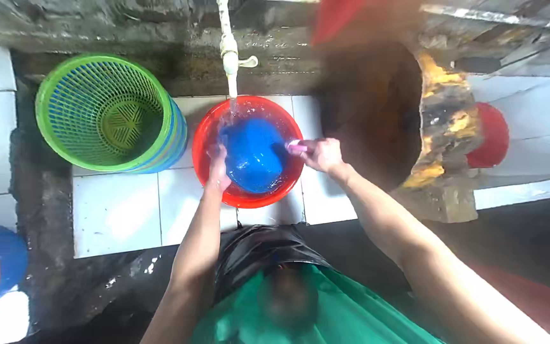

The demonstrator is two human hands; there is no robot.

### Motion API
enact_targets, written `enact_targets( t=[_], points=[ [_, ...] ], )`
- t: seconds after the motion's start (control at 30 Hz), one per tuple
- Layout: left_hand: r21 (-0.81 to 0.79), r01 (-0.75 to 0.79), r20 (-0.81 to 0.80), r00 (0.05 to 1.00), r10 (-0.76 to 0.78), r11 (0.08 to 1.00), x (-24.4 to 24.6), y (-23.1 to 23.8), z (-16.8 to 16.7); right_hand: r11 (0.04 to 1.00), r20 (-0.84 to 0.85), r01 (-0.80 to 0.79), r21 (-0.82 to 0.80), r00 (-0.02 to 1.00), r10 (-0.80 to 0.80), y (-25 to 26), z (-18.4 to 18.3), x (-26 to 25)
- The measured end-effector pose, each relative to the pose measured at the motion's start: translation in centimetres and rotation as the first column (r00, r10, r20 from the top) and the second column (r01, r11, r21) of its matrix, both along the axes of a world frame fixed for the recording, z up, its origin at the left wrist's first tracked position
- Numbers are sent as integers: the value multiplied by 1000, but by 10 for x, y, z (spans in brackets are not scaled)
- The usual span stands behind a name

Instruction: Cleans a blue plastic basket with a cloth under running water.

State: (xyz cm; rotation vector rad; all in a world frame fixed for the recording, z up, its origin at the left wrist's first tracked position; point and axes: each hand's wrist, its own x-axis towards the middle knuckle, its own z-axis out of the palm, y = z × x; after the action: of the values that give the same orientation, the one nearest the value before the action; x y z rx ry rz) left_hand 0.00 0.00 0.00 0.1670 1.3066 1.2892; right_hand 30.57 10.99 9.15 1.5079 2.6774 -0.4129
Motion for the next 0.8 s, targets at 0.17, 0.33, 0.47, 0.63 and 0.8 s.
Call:
enact_targets(
  t=[0.17, 0.33, 0.47, 0.63, 0.8],
  points=[
    [221, -14, 117, 993, -12, 975, 44, -43, 88, 943, -318, 333, 5, 895, -314, -28, 37, -11],
    [397, 100, -138, 989, -48, 912, 61, -83, 142, 836, -540, 459, -300, 641, -546, -43, 56, -12],
    [340, 436, -545, 813, -203, 833, 72, -114, 155, 714, -633, 118, -690, 381, -674, -37, 65, -13],
    [276, 546, -624, 727, -285, 791, 83, -130, 145, 926, -694, 334, -173, 626, -356, -78, 110, -34],
    [279, 512, -641, 729, -240, 812, 65, -130, 147, 978, -381, -138, 155, 905, 188, -167, 102, -47]
  ],
)
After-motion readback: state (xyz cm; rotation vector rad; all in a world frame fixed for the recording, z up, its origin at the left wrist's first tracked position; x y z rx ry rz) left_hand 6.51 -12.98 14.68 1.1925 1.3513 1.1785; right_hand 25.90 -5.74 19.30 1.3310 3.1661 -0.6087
